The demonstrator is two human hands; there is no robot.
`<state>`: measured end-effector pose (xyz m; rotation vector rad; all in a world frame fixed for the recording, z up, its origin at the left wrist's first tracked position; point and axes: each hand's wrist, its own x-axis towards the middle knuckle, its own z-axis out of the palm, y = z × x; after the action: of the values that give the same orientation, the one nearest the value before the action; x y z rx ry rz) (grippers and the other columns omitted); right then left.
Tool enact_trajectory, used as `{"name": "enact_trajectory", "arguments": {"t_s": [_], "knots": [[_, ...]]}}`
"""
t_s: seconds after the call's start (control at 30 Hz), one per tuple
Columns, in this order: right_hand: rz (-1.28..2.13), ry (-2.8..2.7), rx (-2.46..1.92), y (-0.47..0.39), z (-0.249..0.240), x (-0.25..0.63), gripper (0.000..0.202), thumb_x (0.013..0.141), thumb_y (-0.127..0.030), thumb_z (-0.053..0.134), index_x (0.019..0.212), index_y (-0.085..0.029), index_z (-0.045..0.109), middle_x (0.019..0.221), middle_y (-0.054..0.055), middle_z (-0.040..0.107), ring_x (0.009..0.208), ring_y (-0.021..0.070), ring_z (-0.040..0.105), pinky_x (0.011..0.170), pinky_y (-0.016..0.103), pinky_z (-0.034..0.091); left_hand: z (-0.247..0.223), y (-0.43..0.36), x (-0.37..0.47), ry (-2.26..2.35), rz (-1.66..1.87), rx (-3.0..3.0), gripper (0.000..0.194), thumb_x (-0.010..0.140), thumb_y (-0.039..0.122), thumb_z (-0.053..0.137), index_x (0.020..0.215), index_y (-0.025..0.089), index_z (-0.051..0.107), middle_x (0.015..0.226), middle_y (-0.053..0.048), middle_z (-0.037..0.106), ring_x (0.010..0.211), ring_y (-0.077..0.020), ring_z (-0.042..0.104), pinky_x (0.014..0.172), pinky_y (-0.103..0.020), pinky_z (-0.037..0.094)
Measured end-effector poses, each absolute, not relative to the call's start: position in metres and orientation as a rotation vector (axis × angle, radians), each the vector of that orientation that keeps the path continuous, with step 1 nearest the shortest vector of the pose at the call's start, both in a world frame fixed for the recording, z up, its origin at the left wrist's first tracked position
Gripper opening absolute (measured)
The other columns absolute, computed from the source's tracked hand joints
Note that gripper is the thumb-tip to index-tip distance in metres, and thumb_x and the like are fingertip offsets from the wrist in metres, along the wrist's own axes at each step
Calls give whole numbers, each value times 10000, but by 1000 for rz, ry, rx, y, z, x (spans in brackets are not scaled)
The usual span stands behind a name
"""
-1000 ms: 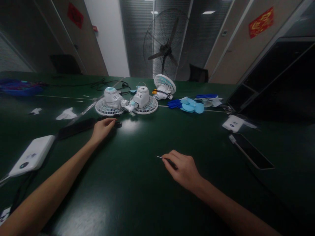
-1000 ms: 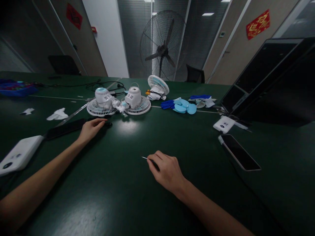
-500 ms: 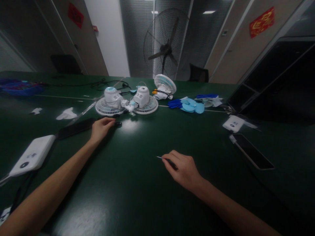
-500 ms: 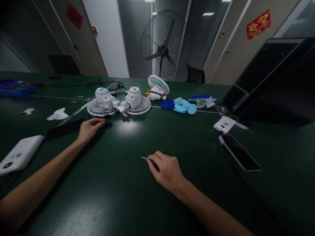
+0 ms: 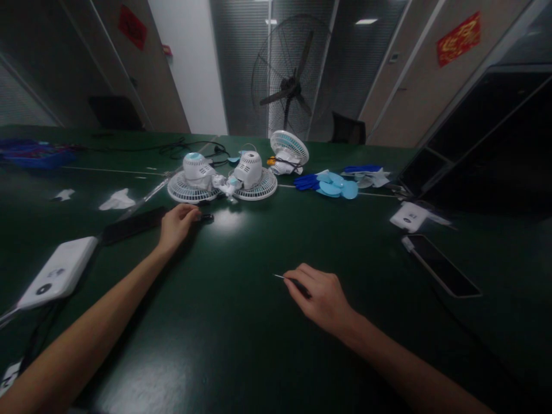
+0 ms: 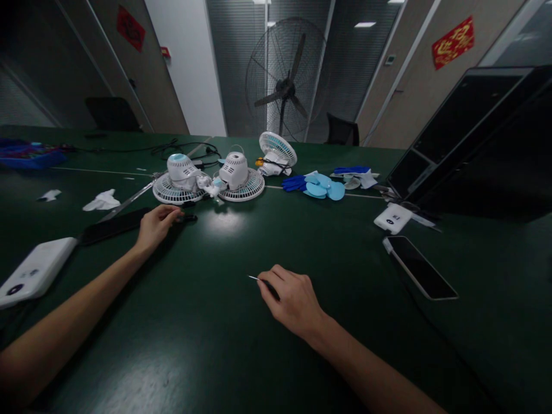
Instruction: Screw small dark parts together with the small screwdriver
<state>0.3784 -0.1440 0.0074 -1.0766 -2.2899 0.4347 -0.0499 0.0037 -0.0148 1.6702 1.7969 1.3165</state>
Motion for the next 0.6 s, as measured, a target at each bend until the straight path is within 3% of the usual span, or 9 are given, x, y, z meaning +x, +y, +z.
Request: {"name": "enact_trajectory", "arguments": {"t_s": [0.3, 0.4, 0.6], "knots": [[415, -2321, -1079, -144, 8, 379, 205, 1079, -230, 558, 1182, -203, 733, 1018, 47, 743, 784, 145, 698, 660, 245, 552, -16, 3, -50, 1864, 1307, 1670, 409, 825, 525, 746, 1054, 190, 799, 1069, -97, 821, 1002, -300, 767, 925, -371, 583], [387, -2336, -1089, -143, 8, 379, 202, 1077, -235, 565, 1177, -209, 739, 1015, 47, 750, 778, 144, 704, 661, 243, 553, -16, 4, -50, 1850, 1305, 1667, 461, 832, 515, 740, 1147, 183, 795, 1169, -107, 809, 1079, -309, 758, 995, -388, 570], [432, -2330, -1095, -144, 8, 379, 198, 1072, -222, 569, 1181, -209, 733, 1033, 46, 746, 804, 148, 702, 681, 248, 558, -21, 8, -57, 1904, 1213, 1759, 542, 882, 520, 679, 1269, 154, 778, 1147, -140, 812, 1014, -321, 776, 946, -405, 590]]}}
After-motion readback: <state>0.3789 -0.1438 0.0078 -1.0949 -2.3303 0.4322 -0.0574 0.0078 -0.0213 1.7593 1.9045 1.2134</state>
